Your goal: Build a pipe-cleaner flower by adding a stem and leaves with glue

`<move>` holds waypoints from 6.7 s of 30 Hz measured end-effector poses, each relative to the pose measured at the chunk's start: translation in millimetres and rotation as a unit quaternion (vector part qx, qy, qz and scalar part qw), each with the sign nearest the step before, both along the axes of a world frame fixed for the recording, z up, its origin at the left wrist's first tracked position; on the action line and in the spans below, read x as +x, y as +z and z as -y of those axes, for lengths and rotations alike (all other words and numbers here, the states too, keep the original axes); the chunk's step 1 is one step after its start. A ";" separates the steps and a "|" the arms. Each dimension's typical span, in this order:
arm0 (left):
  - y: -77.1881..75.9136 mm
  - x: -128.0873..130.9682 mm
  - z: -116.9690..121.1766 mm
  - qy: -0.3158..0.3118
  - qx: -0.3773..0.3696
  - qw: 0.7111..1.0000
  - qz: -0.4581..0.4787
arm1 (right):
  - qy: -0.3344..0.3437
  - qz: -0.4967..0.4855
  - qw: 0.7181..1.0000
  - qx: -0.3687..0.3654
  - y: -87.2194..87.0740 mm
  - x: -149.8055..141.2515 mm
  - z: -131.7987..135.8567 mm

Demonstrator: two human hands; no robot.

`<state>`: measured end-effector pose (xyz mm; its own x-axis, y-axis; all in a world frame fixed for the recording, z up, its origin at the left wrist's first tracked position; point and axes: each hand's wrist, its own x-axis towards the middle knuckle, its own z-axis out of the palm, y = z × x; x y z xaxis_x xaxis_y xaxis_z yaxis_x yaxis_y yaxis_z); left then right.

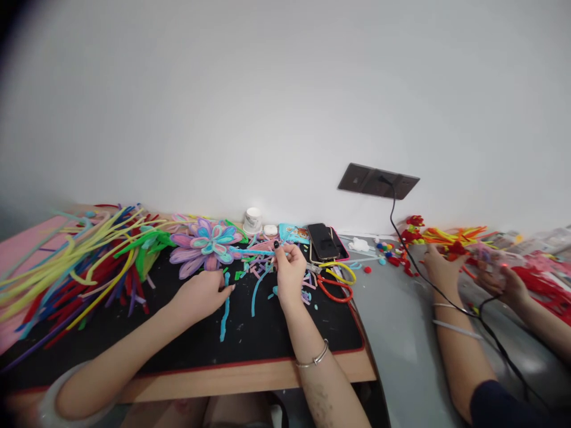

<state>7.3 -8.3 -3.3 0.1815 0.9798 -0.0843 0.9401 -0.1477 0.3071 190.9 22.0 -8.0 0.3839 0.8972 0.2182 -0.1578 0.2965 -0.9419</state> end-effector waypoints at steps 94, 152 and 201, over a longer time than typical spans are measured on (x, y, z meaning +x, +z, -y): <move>1.7 -35.3 -23.8 -0.145 0.000 0.911 0.386 | 0.514 0.218 0.818 -0.137 -1.9 -23.3 26.5; -14.0 -13.1 -21.9 -0.019 -0.040 0.773 0.632 | 0.244 0.423 0.871 0.058 -9.4 -32.2 24.3; 2.8 -15.4 -11.7 -0.030 0.017 0.831 0.556 | 0.357 0.085 0.921 -0.130 -20.6 -20.3 7.1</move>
